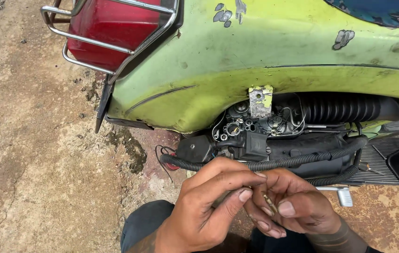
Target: The person sits on the ground beside a green scooter and uses a screwdriver on the exposed engine and carburetor area. They then hold a small brass component in both hands and repeatedly work on it with their fingers, turning and manipulating the part while seated.
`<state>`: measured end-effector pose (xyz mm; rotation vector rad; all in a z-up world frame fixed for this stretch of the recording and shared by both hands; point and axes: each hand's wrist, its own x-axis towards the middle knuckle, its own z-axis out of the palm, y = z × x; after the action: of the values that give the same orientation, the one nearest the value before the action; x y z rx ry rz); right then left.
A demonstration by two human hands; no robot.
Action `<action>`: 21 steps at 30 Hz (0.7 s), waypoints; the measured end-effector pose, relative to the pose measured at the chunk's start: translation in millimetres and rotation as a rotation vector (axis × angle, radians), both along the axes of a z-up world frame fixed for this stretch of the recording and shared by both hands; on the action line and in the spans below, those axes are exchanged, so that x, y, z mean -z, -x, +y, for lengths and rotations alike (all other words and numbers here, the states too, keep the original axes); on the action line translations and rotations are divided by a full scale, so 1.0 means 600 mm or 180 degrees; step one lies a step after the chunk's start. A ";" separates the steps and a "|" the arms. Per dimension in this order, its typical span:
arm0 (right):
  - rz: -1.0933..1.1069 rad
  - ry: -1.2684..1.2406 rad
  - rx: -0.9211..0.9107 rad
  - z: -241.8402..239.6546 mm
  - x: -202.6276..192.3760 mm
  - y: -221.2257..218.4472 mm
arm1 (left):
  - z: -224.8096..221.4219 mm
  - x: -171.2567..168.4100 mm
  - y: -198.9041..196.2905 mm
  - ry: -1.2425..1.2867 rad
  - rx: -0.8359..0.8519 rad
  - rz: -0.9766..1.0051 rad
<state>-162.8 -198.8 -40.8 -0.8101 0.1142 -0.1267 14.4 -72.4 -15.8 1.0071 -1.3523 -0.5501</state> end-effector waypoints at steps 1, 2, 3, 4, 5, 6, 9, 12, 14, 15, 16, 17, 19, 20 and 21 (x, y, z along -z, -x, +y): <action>0.0001 0.0057 0.0081 -0.001 -0.002 0.002 | -0.003 0.003 0.001 0.0037 0.0018 0.0018; 0.0005 0.0060 0.0084 -0.002 0.002 0.005 | -0.005 0.008 0.001 0.0040 0.0020 0.0023; -0.0023 0.0022 0.0126 -0.002 0.005 0.009 | -0.007 0.011 0.001 0.0065 0.0043 0.0012; -0.0052 -0.0015 0.0168 -0.003 0.008 0.012 | -0.010 0.015 0.001 0.0091 0.0066 0.0001; -0.0050 -0.0019 0.0170 -0.002 0.012 0.015 | -0.009 0.015 0.002 0.0088 0.0068 0.0003; -0.0077 -0.0051 0.0199 -0.001 0.016 0.017 | -0.009 0.014 0.003 0.0137 0.0090 0.0013; -0.0076 -0.0038 0.0201 0.004 0.018 0.018 | -0.004 0.013 0.005 0.0228 0.0098 -0.0011; -0.0030 0.0093 0.0215 0.007 0.013 0.019 | -0.001 0.009 0.005 0.0320 0.0085 -0.0121; -0.0011 0.0165 0.0252 0.012 0.006 0.017 | 0.001 0.008 0.005 0.0358 0.0078 -0.0196; -0.0144 0.0321 0.0400 0.015 0.001 0.014 | 0.002 0.008 0.006 0.0369 0.0081 -0.0180; -0.0279 0.0475 0.0547 0.018 -0.004 0.011 | 0.003 0.009 0.006 0.0381 0.0085 -0.0164; -0.0282 0.0476 0.0551 0.022 -0.013 0.009 | 0.004 0.008 0.006 0.0381 0.0089 -0.0167; -0.0345 0.1192 0.1003 0.028 -0.030 0.005 | 0.006 0.006 0.007 0.0424 0.0125 -0.0200; -0.0343 0.1193 0.1005 0.032 -0.035 0.007 | 0.007 0.007 0.007 0.0425 0.0127 -0.0198; -0.0329 0.1403 0.1150 0.036 -0.041 0.008 | 0.007 0.007 0.008 0.0438 0.0133 -0.0229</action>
<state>-167.7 -177.0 -16.4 -1.2151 0.1366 -0.5485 9.9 -68.1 -20.1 0.8953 -1.4576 -0.4488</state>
